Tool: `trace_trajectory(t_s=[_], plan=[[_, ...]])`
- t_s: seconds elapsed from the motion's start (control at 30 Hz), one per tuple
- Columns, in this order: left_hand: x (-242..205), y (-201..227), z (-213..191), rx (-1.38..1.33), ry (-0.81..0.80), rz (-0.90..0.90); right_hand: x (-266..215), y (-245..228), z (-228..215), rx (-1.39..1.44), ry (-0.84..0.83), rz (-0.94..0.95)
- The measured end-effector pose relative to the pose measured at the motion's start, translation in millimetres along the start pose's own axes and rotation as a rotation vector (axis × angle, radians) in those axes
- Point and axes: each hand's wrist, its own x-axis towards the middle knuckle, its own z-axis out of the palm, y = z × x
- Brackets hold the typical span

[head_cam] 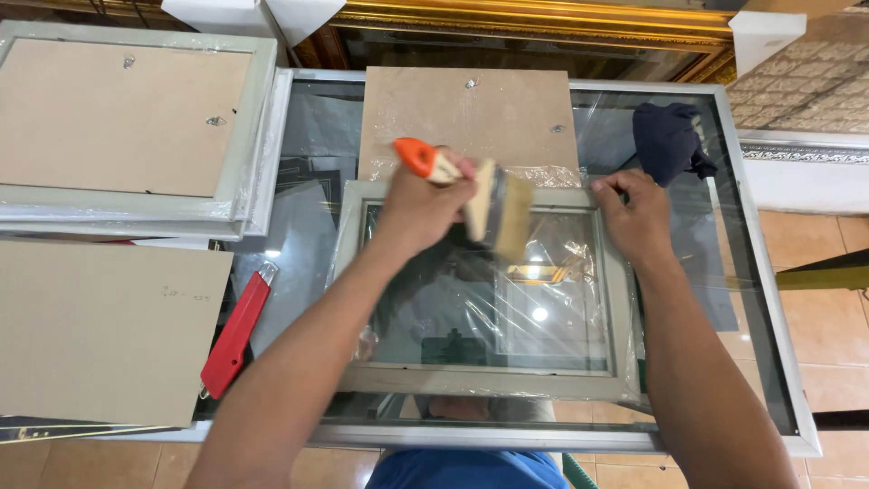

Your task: Cleaning the glass and assembling a photo frame.

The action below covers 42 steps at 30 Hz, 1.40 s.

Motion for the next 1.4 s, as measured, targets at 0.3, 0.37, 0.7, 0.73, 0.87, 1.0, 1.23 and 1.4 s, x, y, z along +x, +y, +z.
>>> trace_trajectory(t_s=[0.3, 0.37, 0.7, 0.73, 0.87, 1.0, 1.23, 1.4], plan=[[-89, 65, -126, 0.568, 0.47, 0.281, 3, 9, 6, -0.011, 0.001, 0.033], [-87, 54, -88, 0.302, 0.355, 0.304, 4, 3, 3, 0.015, -0.005, 0.03], [-67, -6, 89, -0.115, -0.107, 0.044, 1, 11, -2, 0.065, -0.021, 0.018], [-68, -5, 76, -0.115, -0.105, 0.043, 1, 8, -3, 0.066, -0.023, 0.019], [-88, 12, 0, 0.126, 0.014, -0.029, 1, 4, -3, -0.016, -0.045, 0.004], [-129, 58, -93, 0.41, 0.285, -0.162, 1, 6, -1, -0.066, -0.035, 0.046], [-148, 66, -90, 0.355, 0.332, 0.078, 2, -18, -2, -0.144, -0.037, -0.034], [-129, 19, 47, 0.007, -0.287, -0.012, -1, -23, -6, -0.165, -0.033, -0.077]])
